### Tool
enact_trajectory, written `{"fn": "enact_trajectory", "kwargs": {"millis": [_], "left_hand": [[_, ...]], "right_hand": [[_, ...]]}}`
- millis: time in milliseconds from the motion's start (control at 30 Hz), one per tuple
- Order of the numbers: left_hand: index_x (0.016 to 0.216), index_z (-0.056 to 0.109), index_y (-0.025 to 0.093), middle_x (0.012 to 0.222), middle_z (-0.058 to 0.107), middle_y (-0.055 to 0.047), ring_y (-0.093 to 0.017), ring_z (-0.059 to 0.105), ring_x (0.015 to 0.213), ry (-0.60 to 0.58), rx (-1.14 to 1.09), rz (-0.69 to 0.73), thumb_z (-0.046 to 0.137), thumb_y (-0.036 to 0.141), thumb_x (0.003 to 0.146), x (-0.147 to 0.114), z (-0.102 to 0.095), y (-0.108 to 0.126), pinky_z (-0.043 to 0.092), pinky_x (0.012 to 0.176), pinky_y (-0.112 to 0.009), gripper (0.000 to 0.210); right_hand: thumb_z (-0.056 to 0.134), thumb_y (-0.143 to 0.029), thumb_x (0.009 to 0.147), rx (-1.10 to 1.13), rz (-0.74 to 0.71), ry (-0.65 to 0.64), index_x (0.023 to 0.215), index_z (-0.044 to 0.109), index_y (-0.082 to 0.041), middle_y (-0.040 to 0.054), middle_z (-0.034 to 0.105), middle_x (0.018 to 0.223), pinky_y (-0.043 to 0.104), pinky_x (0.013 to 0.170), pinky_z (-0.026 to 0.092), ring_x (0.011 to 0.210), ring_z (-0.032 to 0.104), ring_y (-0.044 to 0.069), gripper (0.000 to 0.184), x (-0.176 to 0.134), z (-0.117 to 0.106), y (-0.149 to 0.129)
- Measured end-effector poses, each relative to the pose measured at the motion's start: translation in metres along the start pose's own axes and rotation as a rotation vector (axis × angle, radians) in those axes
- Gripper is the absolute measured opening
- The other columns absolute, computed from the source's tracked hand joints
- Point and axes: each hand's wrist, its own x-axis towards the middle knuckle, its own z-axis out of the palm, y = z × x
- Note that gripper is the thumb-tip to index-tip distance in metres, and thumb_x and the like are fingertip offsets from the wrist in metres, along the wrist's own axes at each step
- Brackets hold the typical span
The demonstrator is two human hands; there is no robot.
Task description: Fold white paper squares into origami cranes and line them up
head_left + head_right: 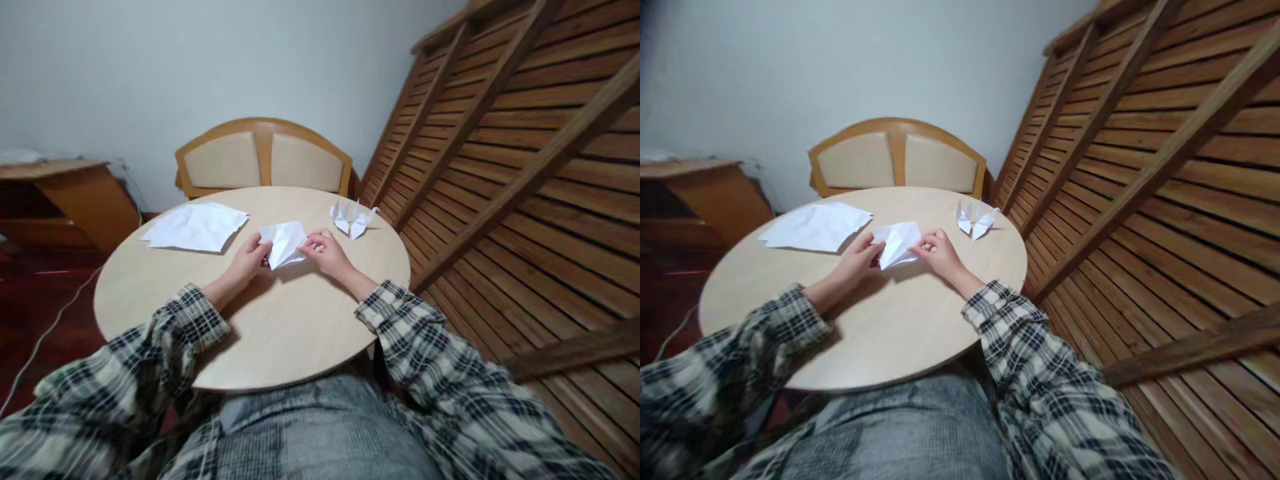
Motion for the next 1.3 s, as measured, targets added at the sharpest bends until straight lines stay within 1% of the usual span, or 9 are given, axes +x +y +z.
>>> {"fn": "enact_trajectory", "kwargs": {"millis": [233,433,533,633,767,867,967,1100,1300], "left_hand": [[0.073,0.053,0.018,0.061,0.047,0.002,-0.01,0.042,0.052,-0.04,-0.07,-0.061,0.057,0.021,0.082,0.005,0.0,-0.007,0.033,0.047,-0.023,0.01],[0.079,0.056,0.017,0.068,0.052,0.0,-0.01,0.046,0.055,-0.047,-0.087,-0.094,0.057,0.024,0.08,0.011,-0.004,-0.015,0.037,0.047,-0.022,0.007],[0.082,0.055,0.018,0.068,0.052,0.001,-0.01,0.048,0.054,-0.049,-0.08,-0.1,0.058,0.022,0.079,0.01,-0.005,-0.016,0.037,0.047,-0.022,0.006],[0.098,0.057,0.019,0.07,0.055,0.001,-0.011,0.049,0.054,-0.081,-0.061,-0.099,0.058,0.019,0.078,0.007,-0.004,-0.017,0.041,0.048,-0.023,0.02],[0.119,0.054,0.02,0.08,0.061,-0.003,-0.015,0.057,0.063,-0.067,0.109,0.021,0.059,0.016,0.078,0.008,-0.005,-0.021,0.049,0.055,-0.028,0.042],[0.121,0.056,0.021,0.105,0.065,-0.01,-0.022,0.062,0.09,0.036,0.299,0.199,0.06,0.015,0.076,0.013,-0.012,-0.025,0.054,0.077,-0.037,0.045],[0.12,0.058,0.021,0.129,0.059,-0.013,-0.027,0.058,0.112,0.071,0.423,0.297,0.053,0.013,0.078,0.018,-0.022,-0.028,0.051,0.095,-0.046,0.043],[0.116,0.063,0.019,0.13,0.061,-0.012,-0.027,0.052,0.127,-0.082,0.532,0.41,0.042,0.004,0.074,0.019,-0.029,-0.029,0.038,0.112,-0.05,0.049],[0.117,0.065,0.018,0.128,0.064,-0.014,-0.029,0.056,0.122,-0.227,0.651,0.367,0.045,0.009,0.077,0.012,-0.025,-0.025,0.038,0.111,-0.051,0.045]], "right_hand": [[0.074,-0.035,0.08,-0.105,-0.126,0.016,0.079,0.07,-0.019,0.0056,0.053,0.104,0.033,0.078,0.052,0.086,0.054,0.015,0.016,0.002,-0.006,0.002],[0.067,-0.023,0.084,-0.224,-0.232,-0.088,0.082,0.071,-0.019,0.0042,0.056,0.099,0.033,0.081,0.049,0.088,0.056,0.016,0.006,0.0,-0.01,-0.003],[0.063,-0.019,0.084,-0.272,-0.256,-0.125,0.087,0.072,-0.02,0.0049,0.058,0.1,0.034,0.087,0.047,0.095,0.056,0.018,0.009,-0.001,-0.01,-0.004],[0.065,-0.019,0.084,-0.317,-0.269,-0.147,0.088,0.074,-0.022,0.0054,0.061,0.1,0.037,0.092,0.044,0.099,0.056,0.019,0.011,-0.001,-0.009,-0.003],[0.064,-0.015,0.084,-0.362,-0.275,-0.198,0.085,0.076,-0.023,0.0045,0.066,0.095,0.038,0.094,0.042,0.096,0.058,0.02,0.014,-0.002,-0.011,-0.003],[0.063,-0.013,0.085,-0.354,-0.272,-0.223,0.086,0.075,-0.022,0.0044,0.07,0.094,0.037,0.094,0.042,0.096,0.06,0.019,0.016,-0.003,-0.012,-0.002],[0.062,-0.013,0.086,-0.35,-0.262,-0.232,0.089,0.075,-0.02,0.005,0.072,0.095,0.036,0.094,0.044,0.095,0.062,0.019,0.015,-0.005,-0.013,-0.002],[0.06,-0.01,0.087,-0.35,-0.235,-0.253,0.093,0.073,-0.016,0.0079,0.073,0.097,0.033,0.09,0.045,0.094,0.063,0.018,0.016,-0.007,-0.013,-0.001],[0.053,-0.011,0.09,-0.335,-0.218,-0.318,0.097,0.068,-0.015,0.0067,0.07,0.095,0.03,0.083,0.044,0.087,0.06,0.016,0.017,-0.01,-0.014,-0.006]]}}
